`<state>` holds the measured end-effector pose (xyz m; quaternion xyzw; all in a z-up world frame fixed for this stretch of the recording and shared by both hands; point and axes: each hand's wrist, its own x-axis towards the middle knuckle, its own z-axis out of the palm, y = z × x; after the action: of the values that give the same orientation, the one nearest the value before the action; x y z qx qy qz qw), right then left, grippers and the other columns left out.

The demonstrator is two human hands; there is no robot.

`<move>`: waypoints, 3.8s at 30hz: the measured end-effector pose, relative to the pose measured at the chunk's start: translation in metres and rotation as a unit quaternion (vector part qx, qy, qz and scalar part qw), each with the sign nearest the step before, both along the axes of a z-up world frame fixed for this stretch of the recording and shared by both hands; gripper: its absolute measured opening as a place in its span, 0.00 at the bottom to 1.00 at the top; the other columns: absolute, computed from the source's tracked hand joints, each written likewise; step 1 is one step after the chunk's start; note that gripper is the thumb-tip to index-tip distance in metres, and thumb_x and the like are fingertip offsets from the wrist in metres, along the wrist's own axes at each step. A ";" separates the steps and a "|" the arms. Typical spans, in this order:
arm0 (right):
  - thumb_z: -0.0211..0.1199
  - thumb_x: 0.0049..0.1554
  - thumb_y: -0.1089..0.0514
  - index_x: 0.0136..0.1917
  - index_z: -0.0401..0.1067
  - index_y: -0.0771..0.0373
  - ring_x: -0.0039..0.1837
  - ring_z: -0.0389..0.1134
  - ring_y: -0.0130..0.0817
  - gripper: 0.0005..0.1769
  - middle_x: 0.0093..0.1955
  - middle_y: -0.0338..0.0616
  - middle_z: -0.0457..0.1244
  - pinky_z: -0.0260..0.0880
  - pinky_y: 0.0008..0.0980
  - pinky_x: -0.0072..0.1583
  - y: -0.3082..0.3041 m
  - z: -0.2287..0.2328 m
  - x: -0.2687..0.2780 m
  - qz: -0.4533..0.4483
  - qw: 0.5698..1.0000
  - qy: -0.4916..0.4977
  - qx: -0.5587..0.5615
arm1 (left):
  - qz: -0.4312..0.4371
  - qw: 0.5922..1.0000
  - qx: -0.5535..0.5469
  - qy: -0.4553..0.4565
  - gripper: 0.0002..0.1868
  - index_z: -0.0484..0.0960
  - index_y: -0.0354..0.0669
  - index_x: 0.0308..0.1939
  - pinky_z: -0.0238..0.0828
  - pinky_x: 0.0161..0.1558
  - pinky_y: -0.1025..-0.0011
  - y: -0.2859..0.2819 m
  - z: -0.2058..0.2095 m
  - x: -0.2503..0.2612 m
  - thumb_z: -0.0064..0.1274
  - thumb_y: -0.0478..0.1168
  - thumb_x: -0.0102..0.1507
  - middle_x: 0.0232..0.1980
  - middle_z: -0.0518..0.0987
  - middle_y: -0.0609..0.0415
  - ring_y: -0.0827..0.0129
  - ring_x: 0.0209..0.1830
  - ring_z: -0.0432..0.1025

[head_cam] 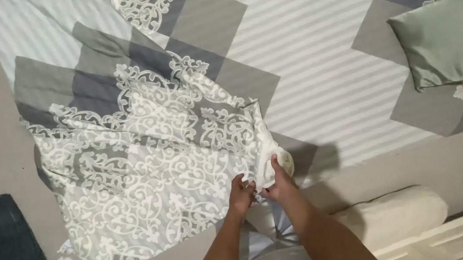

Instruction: Smoothing out a patterned bed cover on a bed and then folding it neatly.

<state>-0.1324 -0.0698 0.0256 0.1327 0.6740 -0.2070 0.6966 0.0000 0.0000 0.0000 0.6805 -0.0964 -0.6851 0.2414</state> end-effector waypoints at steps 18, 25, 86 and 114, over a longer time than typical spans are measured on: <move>0.56 0.51 0.26 0.84 0.26 0.44 0.79 0.58 0.52 0.62 0.81 0.48 0.52 0.58 0.42 0.75 0.032 0.119 -0.078 0.637 0.747 0.115 -0.153 | -0.017 0.918 -0.030 -0.396 0.61 0.48 0.32 0.73 0.67 0.60 0.46 -0.034 -0.004 -0.056 0.67 0.65 0.54 0.68 0.56 0.39 0.39 0.67 0.62; 0.53 0.57 0.29 0.83 0.27 0.22 0.63 0.68 0.66 0.50 0.83 0.69 0.32 0.72 0.47 0.60 0.037 0.145 -0.051 0.802 0.536 0.155 -0.211 | -0.216 0.783 -0.211 -0.543 0.42 0.61 0.40 0.69 0.54 0.63 0.46 -0.065 0.033 -0.006 0.68 0.48 0.58 0.73 0.60 0.35 0.42 0.67 0.57; 0.58 0.54 0.31 0.68 0.74 0.57 0.63 0.68 0.25 0.39 0.64 0.34 0.70 0.66 0.24 0.64 0.018 0.081 -0.325 0.519 0.773 -0.119 -0.344 | 0.156 0.802 -0.277 -0.506 0.22 0.77 0.38 0.39 0.62 0.46 0.51 -0.206 0.177 -0.149 0.37 0.52 0.71 0.39 0.81 0.41 0.41 0.40 0.72; 0.51 0.66 0.36 0.79 0.62 0.62 0.75 0.61 0.53 0.38 0.75 0.61 0.60 0.61 0.53 0.72 -0.065 -0.005 -0.341 0.462 0.836 0.242 -0.170 | -0.340 0.928 -0.111 -0.107 0.26 0.76 0.58 0.61 0.71 0.58 0.53 -0.082 -0.024 -0.186 0.54 0.63 0.65 0.53 0.82 0.40 0.42 0.58 0.76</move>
<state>-0.4736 -0.1350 0.0210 -0.3692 0.7583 0.0018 0.5373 -0.1857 -0.0822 -0.0243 0.6448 -0.4227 -0.6344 0.0558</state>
